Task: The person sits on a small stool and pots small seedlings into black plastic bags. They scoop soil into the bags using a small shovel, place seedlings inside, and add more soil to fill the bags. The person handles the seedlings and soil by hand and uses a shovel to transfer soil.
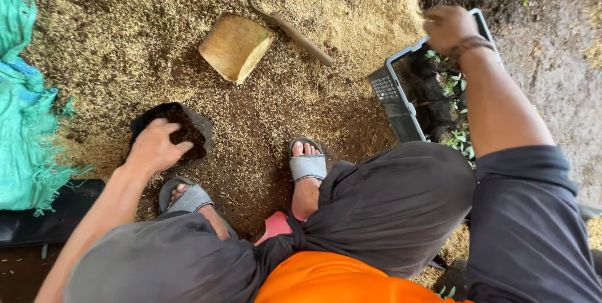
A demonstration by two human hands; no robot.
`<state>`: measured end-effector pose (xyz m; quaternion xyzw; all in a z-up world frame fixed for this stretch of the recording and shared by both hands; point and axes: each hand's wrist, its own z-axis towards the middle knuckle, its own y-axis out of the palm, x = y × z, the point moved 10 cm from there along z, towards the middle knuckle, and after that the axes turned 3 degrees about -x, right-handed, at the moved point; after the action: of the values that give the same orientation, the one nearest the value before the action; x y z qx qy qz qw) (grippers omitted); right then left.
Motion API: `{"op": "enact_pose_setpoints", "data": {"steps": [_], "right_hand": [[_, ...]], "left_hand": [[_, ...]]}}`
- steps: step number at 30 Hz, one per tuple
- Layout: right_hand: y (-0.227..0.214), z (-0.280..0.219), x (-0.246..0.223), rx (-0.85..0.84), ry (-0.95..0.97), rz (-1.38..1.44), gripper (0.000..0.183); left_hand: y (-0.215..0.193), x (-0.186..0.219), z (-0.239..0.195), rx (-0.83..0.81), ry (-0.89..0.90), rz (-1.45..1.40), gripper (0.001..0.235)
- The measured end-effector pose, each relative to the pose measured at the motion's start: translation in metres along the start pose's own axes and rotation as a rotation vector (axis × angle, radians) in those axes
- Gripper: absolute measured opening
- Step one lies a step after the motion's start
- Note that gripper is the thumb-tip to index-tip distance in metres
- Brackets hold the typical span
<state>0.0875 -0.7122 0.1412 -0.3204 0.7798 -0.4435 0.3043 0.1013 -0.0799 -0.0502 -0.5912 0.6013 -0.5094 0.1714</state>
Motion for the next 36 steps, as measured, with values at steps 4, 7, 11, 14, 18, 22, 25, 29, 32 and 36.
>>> {"op": "enact_pose_setpoints", "data": {"steps": [4,7,11,14,18,22,25,29,32,36], "right_hand": [[0.046,0.016,0.153,-0.054,0.469,0.241,0.031],[0.101,0.021,0.218,0.022,0.570,0.431,0.039],[0.180,0.035,0.280,0.183,0.700,0.819,0.059],[0.195,0.063,0.313,0.433,0.589,0.685,0.046],[0.196,0.081,0.348,0.671,0.517,0.442,0.023],[0.193,0.077,0.347,0.731,0.475,0.460,0.017],[0.179,0.065,0.336,0.621,0.464,0.501,0.018],[0.142,0.028,0.298,0.392,0.371,0.897,0.008],[0.086,-0.010,0.230,0.293,0.136,0.870,0.008],[0.026,-0.064,0.109,0.222,-0.192,0.730,0.009]], "left_hand": [[-0.026,0.002,-0.008,0.014,-0.009,-0.074,0.067],[-0.033,-0.012,-0.013,-0.149,-0.196,-0.118,0.070],[-0.045,-0.015,-0.016,-0.307,-0.342,-0.067,0.071],[-0.059,-0.012,-0.017,-0.329,-0.363,-0.030,0.070],[-0.081,-0.011,-0.017,-0.331,-0.385,0.032,0.072],[-0.103,0.005,-0.006,-0.276,-0.306,0.099,0.071],[-0.118,0.025,-0.004,-0.244,-0.250,0.110,0.072],[-0.127,0.059,-0.014,-0.230,-0.172,0.067,0.071],[-0.129,0.093,-0.019,-0.190,-0.038,-0.001,0.073],[-0.122,0.140,-0.021,-0.234,0.022,-0.053,0.082]]}}
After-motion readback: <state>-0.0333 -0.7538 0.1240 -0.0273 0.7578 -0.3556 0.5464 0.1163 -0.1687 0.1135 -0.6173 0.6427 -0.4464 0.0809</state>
